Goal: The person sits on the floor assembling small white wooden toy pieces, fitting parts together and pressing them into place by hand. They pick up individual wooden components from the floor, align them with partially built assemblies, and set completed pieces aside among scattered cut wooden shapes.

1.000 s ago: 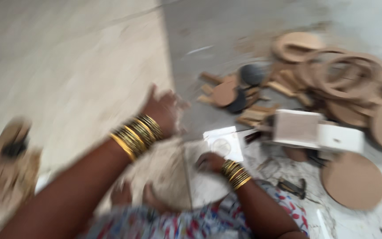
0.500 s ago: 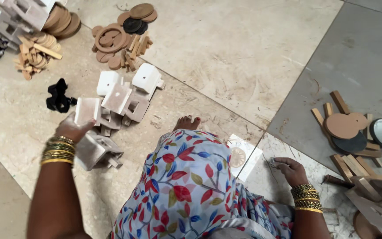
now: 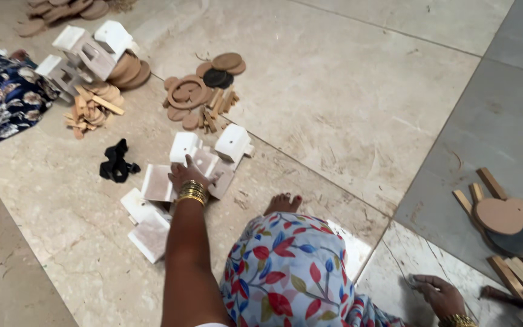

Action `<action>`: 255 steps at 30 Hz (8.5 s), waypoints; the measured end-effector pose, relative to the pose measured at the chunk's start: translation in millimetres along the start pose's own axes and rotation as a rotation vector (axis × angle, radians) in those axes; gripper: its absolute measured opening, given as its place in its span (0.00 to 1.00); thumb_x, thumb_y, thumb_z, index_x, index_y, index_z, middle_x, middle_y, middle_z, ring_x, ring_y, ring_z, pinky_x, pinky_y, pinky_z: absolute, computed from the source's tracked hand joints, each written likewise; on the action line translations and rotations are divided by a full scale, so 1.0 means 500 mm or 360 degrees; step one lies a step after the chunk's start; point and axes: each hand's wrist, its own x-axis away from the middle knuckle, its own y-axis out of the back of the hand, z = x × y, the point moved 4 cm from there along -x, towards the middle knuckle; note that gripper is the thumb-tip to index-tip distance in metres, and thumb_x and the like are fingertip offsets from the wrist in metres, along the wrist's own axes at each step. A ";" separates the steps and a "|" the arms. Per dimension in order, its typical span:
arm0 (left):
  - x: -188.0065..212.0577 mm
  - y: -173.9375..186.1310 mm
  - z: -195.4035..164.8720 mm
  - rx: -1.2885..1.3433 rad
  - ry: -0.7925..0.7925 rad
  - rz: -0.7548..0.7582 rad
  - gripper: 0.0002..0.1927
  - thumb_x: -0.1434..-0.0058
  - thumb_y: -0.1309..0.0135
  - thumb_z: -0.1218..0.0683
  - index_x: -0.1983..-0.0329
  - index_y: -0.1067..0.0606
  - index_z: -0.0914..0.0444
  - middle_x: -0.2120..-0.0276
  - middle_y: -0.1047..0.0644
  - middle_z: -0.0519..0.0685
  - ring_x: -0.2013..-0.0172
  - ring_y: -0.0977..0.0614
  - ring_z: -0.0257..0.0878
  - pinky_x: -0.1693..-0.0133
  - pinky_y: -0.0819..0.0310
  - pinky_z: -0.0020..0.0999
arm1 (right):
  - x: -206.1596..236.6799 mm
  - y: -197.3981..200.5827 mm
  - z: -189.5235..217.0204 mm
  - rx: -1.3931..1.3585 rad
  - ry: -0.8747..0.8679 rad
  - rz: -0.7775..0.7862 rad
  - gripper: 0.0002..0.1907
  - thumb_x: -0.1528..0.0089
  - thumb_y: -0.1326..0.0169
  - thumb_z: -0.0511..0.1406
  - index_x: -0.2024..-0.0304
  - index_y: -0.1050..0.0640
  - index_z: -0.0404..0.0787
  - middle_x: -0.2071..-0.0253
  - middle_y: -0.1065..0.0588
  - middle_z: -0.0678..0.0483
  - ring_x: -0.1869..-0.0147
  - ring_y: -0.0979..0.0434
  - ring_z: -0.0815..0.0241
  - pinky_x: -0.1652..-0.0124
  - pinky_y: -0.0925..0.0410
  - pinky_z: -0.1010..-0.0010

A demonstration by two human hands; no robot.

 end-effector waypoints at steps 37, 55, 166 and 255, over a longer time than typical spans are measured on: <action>0.532 -0.067 -0.554 0.0380 -0.2635 0.0242 0.53 0.63 0.27 0.45 0.32 0.36 0.54 0.41 0.35 0.63 0.39 0.33 0.61 0.36 0.40 0.52 | 0.084 0.051 -0.023 -0.0080 0.0078 -0.0911 0.11 0.39 0.39 0.36 0.54 0.16 0.44 0.59 0.17 0.56 0.60 0.18 0.66 0.59 0.25 0.73; 0.419 -0.168 -0.527 -0.0002 -0.2079 0.0872 0.76 0.67 0.25 0.36 0.21 0.61 0.50 0.34 0.38 0.68 0.35 0.32 0.62 0.35 0.35 0.46 | 0.104 -0.075 0.072 0.0589 0.1290 -0.1084 0.16 0.38 0.39 0.30 0.47 0.20 0.41 0.42 0.24 0.45 0.35 0.25 0.50 0.40 0.28 0.59; 0.518 -0.121 -0.582 -0.0530 -0.2238 0.0550 0.72 0.58 0.40 0.21 0.20 0.62 0.54 0.27 0.42 0.54 0.39 0.25 0.53 0.31 0.57 0.66 | 0.043 -0.034 0.137 0.1178 0.0786 -0.1243 0.09 0.36 0.40 0.42 0.53 0.16 0.56 0.46 0.19 0.62 0.42 0.26 0.55 0.28 0.54 0.44; 0.461 -0.190 -0.619 -0.0290 -0.2220 0.0602 0.77 0.62 0.35 0.22 0.22 0.66 0.53 0.23 0.51 0.54 0.34 0.31 0.54 0.32 0.62 0.69 | 0.055 -0.186 0.324 0.1289 0.1354 -0.0688 0.16 0.35 0.44 0.48 0.47 0.18 0.56 0.38 0.23 0.57 0.20 0.44 0.41 0.29 0.63 0.27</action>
